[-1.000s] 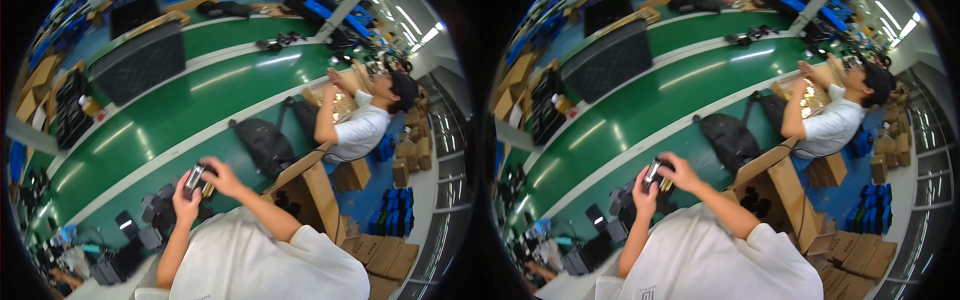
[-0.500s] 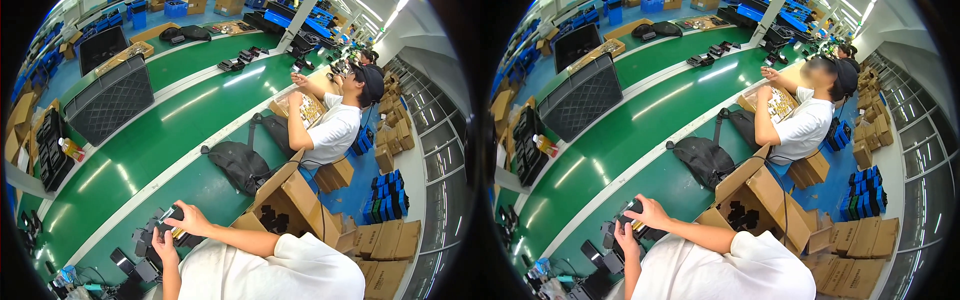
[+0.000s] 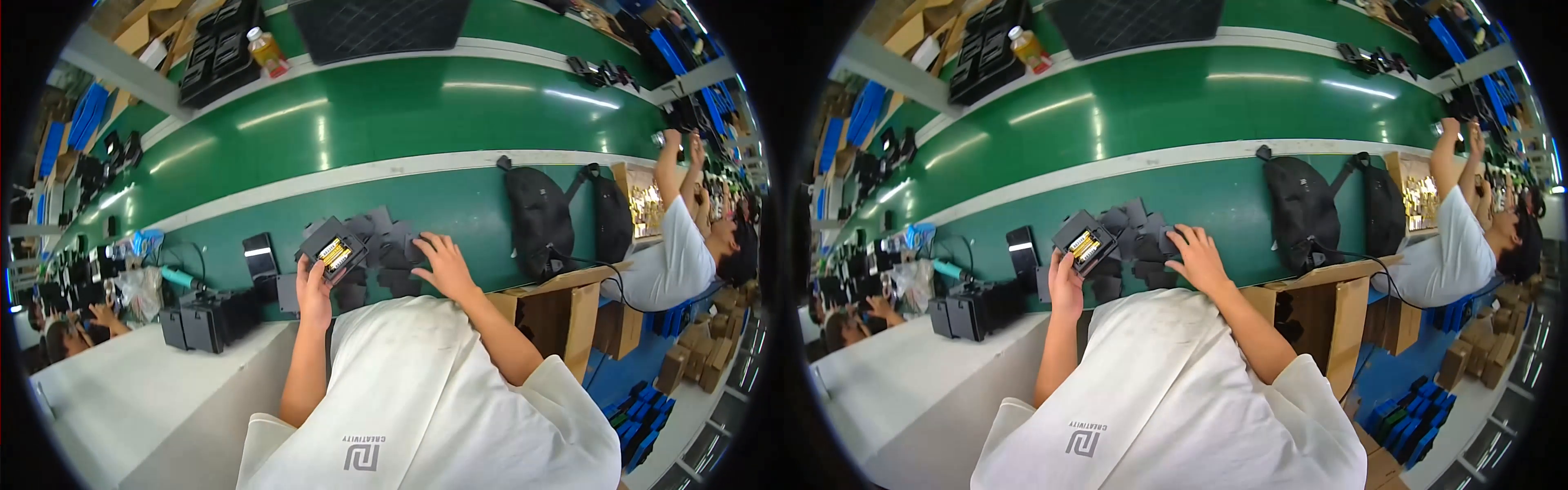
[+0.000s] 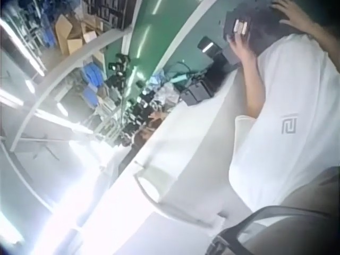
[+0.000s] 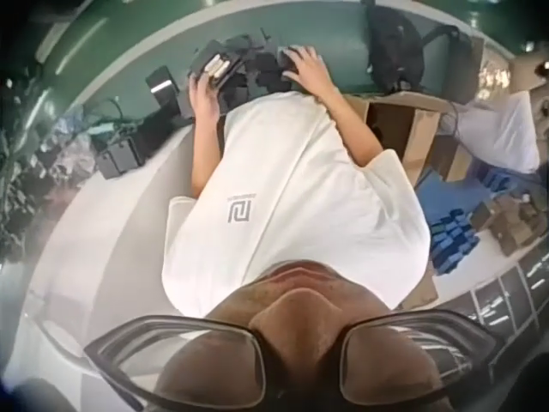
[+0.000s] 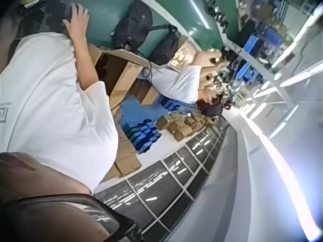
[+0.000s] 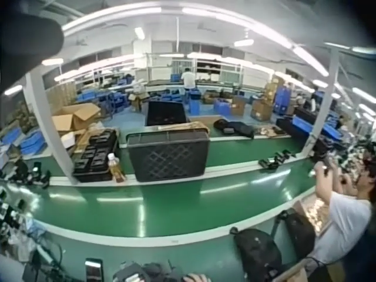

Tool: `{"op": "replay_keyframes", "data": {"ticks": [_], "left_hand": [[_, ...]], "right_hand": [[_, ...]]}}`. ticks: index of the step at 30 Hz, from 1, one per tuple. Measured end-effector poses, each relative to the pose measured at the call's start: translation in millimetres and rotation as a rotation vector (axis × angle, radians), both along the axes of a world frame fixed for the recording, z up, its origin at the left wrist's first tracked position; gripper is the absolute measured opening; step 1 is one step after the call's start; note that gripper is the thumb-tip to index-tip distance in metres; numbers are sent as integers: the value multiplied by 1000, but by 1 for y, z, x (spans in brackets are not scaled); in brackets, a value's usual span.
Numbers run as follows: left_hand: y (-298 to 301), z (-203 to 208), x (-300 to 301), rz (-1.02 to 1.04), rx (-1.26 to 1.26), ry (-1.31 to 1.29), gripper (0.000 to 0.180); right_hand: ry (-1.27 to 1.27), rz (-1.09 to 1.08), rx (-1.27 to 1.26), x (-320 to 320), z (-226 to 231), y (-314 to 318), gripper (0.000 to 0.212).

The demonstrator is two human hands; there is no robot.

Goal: Assembling small electronic components into plastic housings on a production line.

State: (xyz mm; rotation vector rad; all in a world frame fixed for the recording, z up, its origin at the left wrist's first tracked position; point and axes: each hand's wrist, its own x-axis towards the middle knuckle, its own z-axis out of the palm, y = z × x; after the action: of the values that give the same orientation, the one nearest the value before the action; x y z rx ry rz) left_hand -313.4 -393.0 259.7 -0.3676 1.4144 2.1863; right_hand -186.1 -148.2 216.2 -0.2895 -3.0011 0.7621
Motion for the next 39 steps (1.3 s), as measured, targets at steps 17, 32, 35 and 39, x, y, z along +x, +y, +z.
{"op": "replay_keyframes", "data": {"ticks": [17,32,35,39], "left_hand": [[-14,-8,56,-290,5,-39,63],[-2,16,52,-419,71,-9,70],[-2,19,52,-412,74,-25,70],[-6,19,49,-400,85,-54,69]], "right_hand": [[213,-162,-488,-28,78,-12,14],[143,635,-124,-32,111,-32,30],[131,624,-200,-36,115,-32,29],[109,647,-226,-38,122,-30,29]]}}
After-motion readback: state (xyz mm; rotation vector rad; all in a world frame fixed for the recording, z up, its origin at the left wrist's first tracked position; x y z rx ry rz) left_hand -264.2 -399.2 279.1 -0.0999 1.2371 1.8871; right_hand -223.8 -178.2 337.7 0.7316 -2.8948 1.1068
